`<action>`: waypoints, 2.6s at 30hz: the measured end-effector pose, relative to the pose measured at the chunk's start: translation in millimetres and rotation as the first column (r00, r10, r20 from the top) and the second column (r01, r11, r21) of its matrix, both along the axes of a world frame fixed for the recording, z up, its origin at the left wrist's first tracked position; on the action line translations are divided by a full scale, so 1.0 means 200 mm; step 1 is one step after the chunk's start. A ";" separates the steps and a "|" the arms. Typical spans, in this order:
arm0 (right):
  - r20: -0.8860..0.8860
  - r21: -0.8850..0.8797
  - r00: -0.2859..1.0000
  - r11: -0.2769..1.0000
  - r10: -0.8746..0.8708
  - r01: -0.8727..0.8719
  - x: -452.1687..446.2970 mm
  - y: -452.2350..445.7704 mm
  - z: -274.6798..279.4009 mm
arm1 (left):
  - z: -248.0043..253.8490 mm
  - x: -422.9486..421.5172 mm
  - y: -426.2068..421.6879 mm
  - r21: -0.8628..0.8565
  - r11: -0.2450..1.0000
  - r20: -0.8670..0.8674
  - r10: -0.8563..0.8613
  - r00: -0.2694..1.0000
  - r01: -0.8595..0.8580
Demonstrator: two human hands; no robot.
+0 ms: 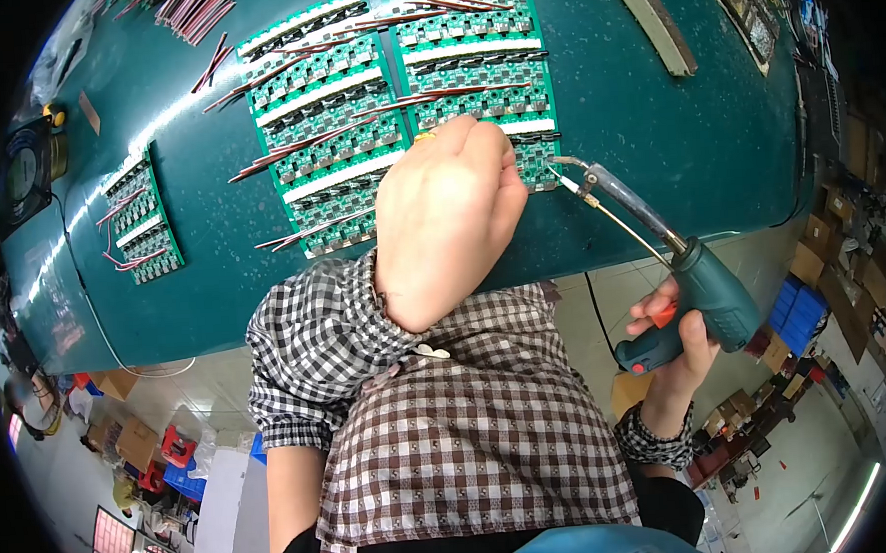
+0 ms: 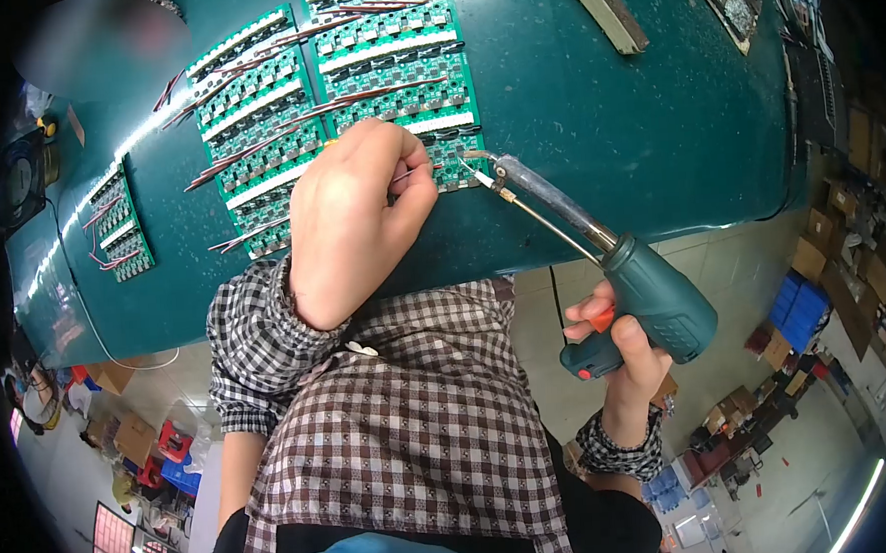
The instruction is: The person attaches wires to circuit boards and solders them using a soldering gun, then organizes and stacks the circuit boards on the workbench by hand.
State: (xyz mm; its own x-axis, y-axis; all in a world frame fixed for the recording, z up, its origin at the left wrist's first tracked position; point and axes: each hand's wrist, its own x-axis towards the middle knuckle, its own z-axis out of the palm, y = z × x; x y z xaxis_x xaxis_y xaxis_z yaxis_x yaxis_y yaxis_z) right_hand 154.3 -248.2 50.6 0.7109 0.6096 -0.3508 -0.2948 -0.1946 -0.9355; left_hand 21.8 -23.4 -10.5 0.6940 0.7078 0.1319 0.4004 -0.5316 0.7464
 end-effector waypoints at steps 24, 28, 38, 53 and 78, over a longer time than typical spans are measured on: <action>0.019 0.078 0.991 0.989 -0.129 0.127 0.11 0.10 0.01 | 0.02 0.00 0.00 0.070 0.995 0.114 0.061 0.992 -0.069; 0.016 0.084 0.991 0.988 -0.134 0.132 0.11 0.10 0.00 | 0.02 0.00 0.00 0.059 0.995 0.122 0.067 0.990 -0.075; -0.084 0.152 0.992 0.982 -0.096 0.108 0.15 0.14 0.00 | 0.06 -0.08 0.05 -0.053 0.995 0.270 0.096 0.958 -0.085; -0.128 0.267 0.990 0.963 0.065 -0.029 0.21 0.28 0.00 | 0.15 -0.67 0.36 0.373 0.760 0.095 0.539 0.837 -0.532; -0.077 0.276 0.997 0.960 -0.018 0.038 0.15 0.47 0.08 | 0.22 -1.34 0.45 -0.687 0.526 0.696 0.675 0.246 0.502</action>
